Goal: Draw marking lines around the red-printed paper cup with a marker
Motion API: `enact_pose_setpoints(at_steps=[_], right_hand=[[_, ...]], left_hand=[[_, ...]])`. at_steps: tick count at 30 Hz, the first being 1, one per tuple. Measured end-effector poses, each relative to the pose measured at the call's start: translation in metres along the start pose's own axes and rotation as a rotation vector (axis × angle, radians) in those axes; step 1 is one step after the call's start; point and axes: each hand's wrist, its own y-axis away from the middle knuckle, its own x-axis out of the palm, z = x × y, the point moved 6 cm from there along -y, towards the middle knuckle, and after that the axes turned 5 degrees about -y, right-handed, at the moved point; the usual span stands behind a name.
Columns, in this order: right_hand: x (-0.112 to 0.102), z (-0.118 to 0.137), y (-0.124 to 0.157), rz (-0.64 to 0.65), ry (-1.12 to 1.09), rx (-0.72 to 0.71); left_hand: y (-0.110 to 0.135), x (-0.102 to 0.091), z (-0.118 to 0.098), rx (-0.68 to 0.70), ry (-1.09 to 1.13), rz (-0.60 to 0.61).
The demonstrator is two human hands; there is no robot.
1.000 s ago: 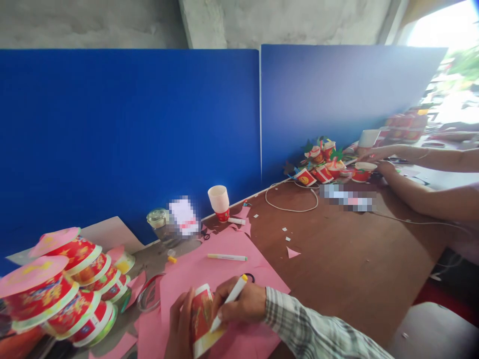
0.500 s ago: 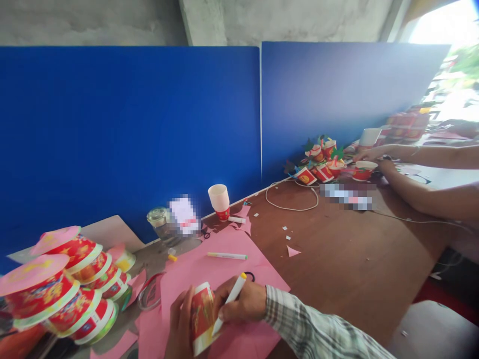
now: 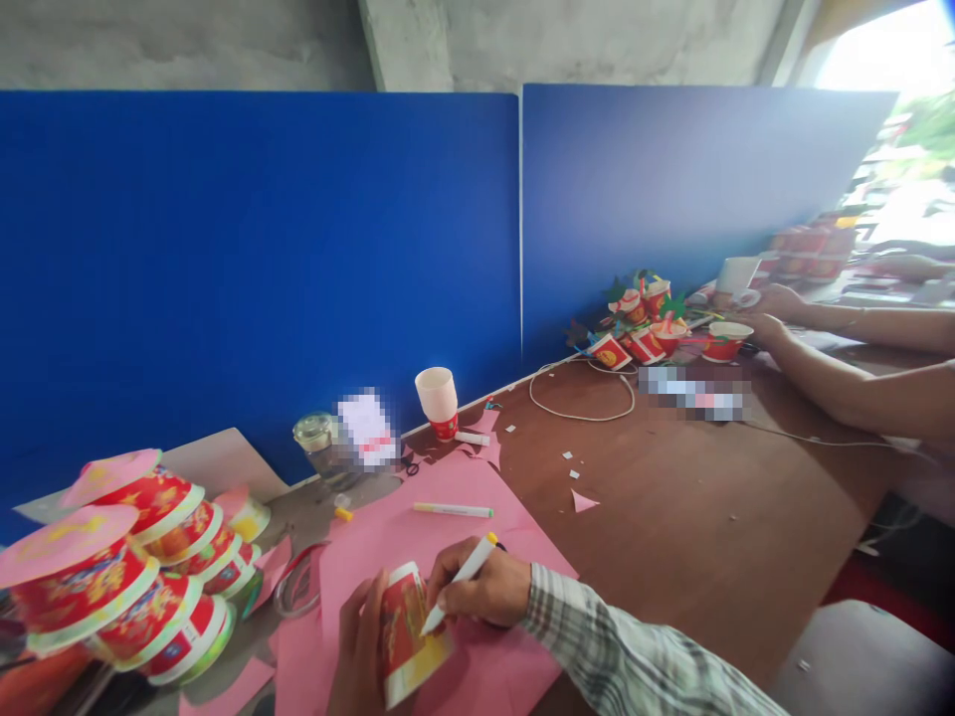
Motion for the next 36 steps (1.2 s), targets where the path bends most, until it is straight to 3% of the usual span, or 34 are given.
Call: enact_pose_setpoints(at_steps=[4,8,12,16,20,25,28,33,36], right_hand=[[0.0035,-0.0018,-0.0004,0.066,0.005,0.000],[-0.0036,-0.0001,-0.0013,-0.026,0.010,-0.017],[0.0010,-0.0025,-0.0009,0.061,0.023,0.024],[-0.0043,-0.0027,-0.0025,-0.028,0.031,-0.004],[0.0025,-0.0054,-0.0037,0.098,0.047,0.019],[-0.0024,0.0001,-0.0015,0.037,0.041,0.005],[0.0025,0.0005,-0.0001,0.117,0.047,0.020],[-0.0051,0.0028,-0.0013,-0.039,0.023,-0.075],[0.0020,0.0011,-0.0006,0.055,-0.002,-0.066]], left_hand=[[0.0001,-0.0006,0.0009,0.020,-0.014,-0.013],[0.0006,-0.0003,0.0014,0.029,-0.026,-0.007],[0.0004,-0.0010,0.0007,0.015,-0.004,-0.004],[0.0005,-0.0010,0.0015,0.008,0.000,0.008],[0.0009,-0.0022,0.0016,0.012,0.009,-0.004],[0.0012,-0.0010,0.0007,0.026,-0.022,0.000],[0.0016,-0.0008,0.0008,0.024,-0.022,-0.004],[0.0016,-0.0017,-0.0012,0.047,-0.028,-0.012],[0.0007,-0.0027,-0.0028,0.051,-0.031,-0.020]])
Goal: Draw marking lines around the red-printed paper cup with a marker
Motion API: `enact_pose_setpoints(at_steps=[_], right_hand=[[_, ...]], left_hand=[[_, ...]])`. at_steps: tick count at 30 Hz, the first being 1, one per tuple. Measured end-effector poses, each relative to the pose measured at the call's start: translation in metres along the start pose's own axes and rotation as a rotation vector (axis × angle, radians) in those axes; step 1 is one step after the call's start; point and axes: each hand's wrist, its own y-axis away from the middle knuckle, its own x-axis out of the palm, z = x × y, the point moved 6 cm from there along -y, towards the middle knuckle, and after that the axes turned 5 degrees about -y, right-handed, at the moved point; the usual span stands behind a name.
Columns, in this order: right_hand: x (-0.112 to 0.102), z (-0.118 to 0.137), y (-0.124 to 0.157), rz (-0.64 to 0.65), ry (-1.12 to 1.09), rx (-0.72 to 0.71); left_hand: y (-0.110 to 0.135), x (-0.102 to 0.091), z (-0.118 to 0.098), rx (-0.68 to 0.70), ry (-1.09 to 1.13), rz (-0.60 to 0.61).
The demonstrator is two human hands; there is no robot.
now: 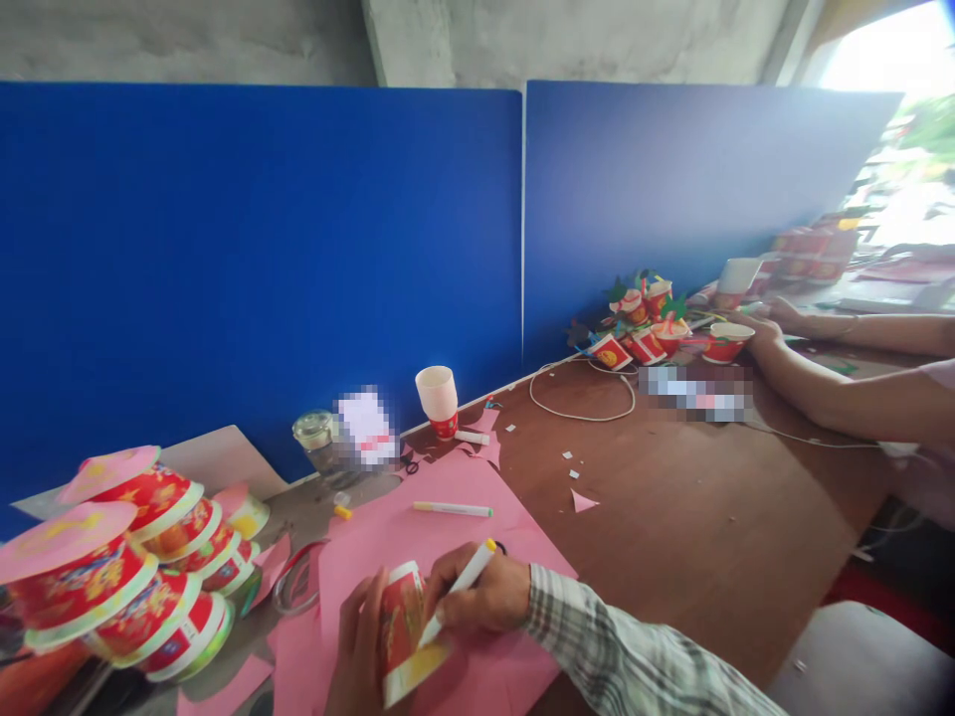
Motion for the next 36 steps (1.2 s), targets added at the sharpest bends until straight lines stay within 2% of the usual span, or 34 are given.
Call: enact_pose_setpoints(at_steps=[2,5,6,10,14,18,22,27,31,34,36], right_hand=[[0.003,0.001,0.000,0.031,-0.021,-0.008],[-0.001,0.003,0.000,-0.070,0.011,-0.043],[-0.001,0.002,0.000,-0.068,0.026,-0.039],[0.008,-0.001,-0.001,0.048,0.034,-0.003],[0.002,0.003,0.001,-0.064,0.092,-0.053],[0.010,0.005,0.002,0.085,0.149,-0.041],[0.004,0.008,0.003,-0.002,0.136,-0.043],[0.008,0.007,0.003,0.106,0.122,-0.020],[0.002,0.007,0.002,0.006,0.121,-0.041],[0.005,0.001,0.002,0.086,0.140,0.007],[0.003,0.001,0.001,0.070,0.115,-0.010]], left_hand=[[0.000,0.000,0.000,-0.008,-0.001,0.007],[0.000,0.002,0.002,-0.008,-0.002,0.029],[0.000,0.003,0.002,-0.005,-0.004,0.031],[0.000,0.004,0.004,-0.009,-0.011,0.027],[0.000,0.003,0.002,-0.007,-0.017,0.032],[0.001,0.004,0.003,-0.020,-0.033,0.042],[0.002,0.005,0.003,-0.005,-0.044,0.061],[0.001,0.005,0.002,-0.003,-0.038,0.063],[0.000,0.004,0.001,0.019,-0.044,0.058],[0.000,0.003,-0.001,0.022,-0.047,0.065],[0.000,0.002,-0.003,0.026,-0.047,0.061]])
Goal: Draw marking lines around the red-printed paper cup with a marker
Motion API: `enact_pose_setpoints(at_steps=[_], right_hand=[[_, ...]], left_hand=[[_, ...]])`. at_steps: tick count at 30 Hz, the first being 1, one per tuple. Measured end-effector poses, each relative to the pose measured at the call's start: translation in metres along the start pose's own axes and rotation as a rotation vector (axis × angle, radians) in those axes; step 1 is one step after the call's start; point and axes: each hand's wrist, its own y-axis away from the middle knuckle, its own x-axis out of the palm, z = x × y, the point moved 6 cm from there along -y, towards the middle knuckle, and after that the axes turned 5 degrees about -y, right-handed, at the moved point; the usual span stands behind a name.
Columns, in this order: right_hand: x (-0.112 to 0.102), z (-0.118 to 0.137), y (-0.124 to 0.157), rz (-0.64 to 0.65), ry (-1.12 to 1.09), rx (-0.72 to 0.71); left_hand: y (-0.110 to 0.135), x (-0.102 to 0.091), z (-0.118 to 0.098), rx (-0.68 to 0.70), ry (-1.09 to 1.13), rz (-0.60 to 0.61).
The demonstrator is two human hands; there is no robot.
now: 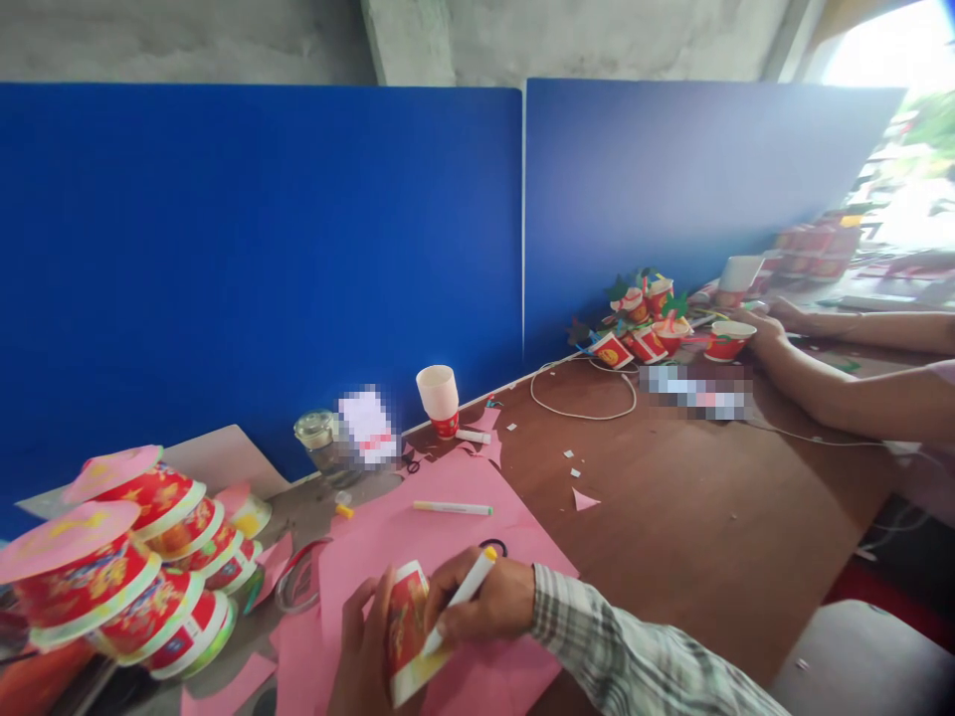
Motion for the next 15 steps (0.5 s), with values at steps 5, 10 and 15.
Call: enact_pose_setpoints(at_steps=[5,10,15], right_hand=[[0.001,0.000,-0.001,0.024,0.025,-0.003],[-0.003,0.003,0.000,-0.060,0.042,-0.043],[0.002,-0.001,0.000,0.047,0.060,0.007]], left_hand=[[0.000,0.002,0.001,-0.017,0.022,0.009],[0.003,0.006,0.009,-0.053,0.010,0.030],[0.003,0.003,0.006,-0.040,0.019,0.018]])
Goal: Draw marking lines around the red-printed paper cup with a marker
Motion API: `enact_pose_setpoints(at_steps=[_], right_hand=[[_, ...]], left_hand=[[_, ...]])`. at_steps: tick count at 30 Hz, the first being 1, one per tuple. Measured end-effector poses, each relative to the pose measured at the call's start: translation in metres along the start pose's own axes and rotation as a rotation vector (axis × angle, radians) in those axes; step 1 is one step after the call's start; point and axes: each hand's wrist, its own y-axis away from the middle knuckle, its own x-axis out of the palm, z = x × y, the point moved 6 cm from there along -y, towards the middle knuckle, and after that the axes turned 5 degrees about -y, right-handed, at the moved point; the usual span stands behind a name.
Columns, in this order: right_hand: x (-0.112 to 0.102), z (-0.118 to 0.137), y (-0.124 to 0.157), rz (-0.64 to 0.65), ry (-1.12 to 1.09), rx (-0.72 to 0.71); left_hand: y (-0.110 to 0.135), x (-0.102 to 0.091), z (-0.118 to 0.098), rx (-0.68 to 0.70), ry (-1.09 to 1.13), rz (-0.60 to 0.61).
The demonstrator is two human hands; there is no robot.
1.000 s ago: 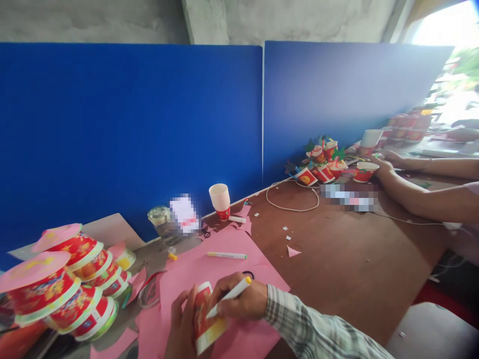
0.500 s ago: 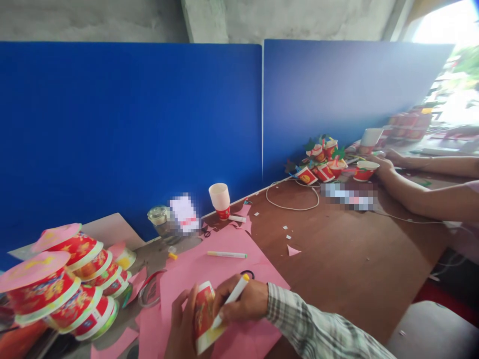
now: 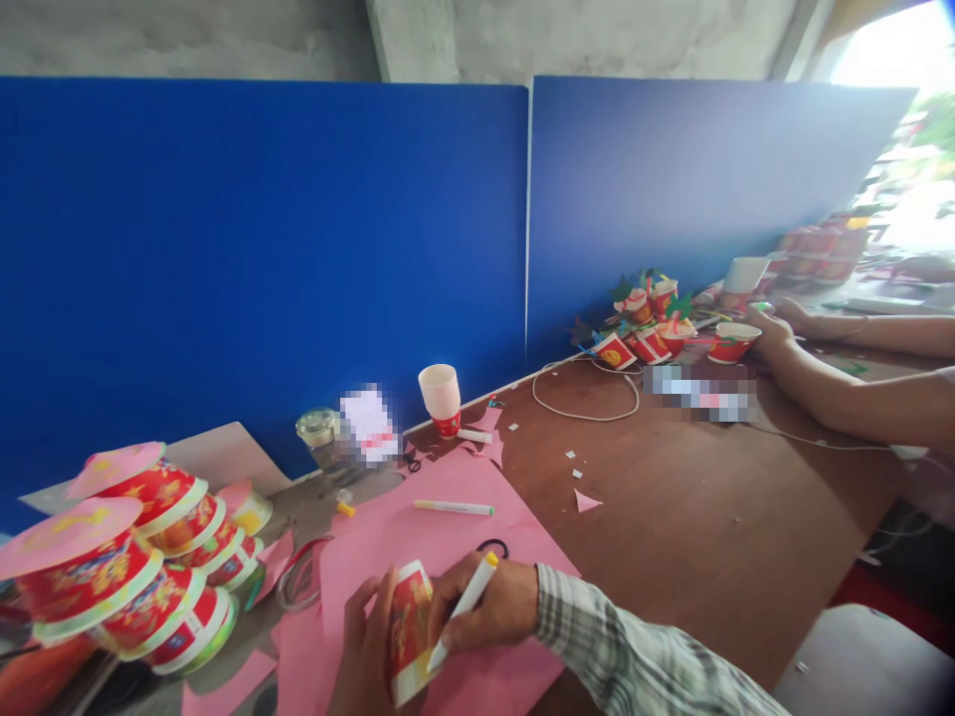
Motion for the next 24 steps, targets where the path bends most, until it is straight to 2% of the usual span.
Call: enact_pose_setpoints(at_steps=[5,11,15,20,23,24], right_hand=[[-0.009,0.009,0.003,-0.198,0.012,-0.034],[-0.003,0.010,0.001,-0.114,-0.069,-0.025],[-0.011,0.006,0.000,-0.246,0.012,-0.055],[-0.007,0.001,-0.002,-0.166,0.016,-0.044],[-0.012,0.004,-0.001,-0.249,0.112,-0.058],[-0.011,0.004,-0.001,-0.238,0.123,-0.052]], left_hand=[[-0.001,-0.002,-0.005,0.005,0.000,0.005],[0.002,0.003,0.002,-0.037,-0.002,0.046],[0.001,0.004,0.002,-0.047,0.016,0.058],[0.002,0.004,0.004,-0.071,0.036,0.067],[0.003,0.006,0.005,-0.075,0.049,0.078],[0.003,0.006,0.005,-0.069,0.051,0.073]])
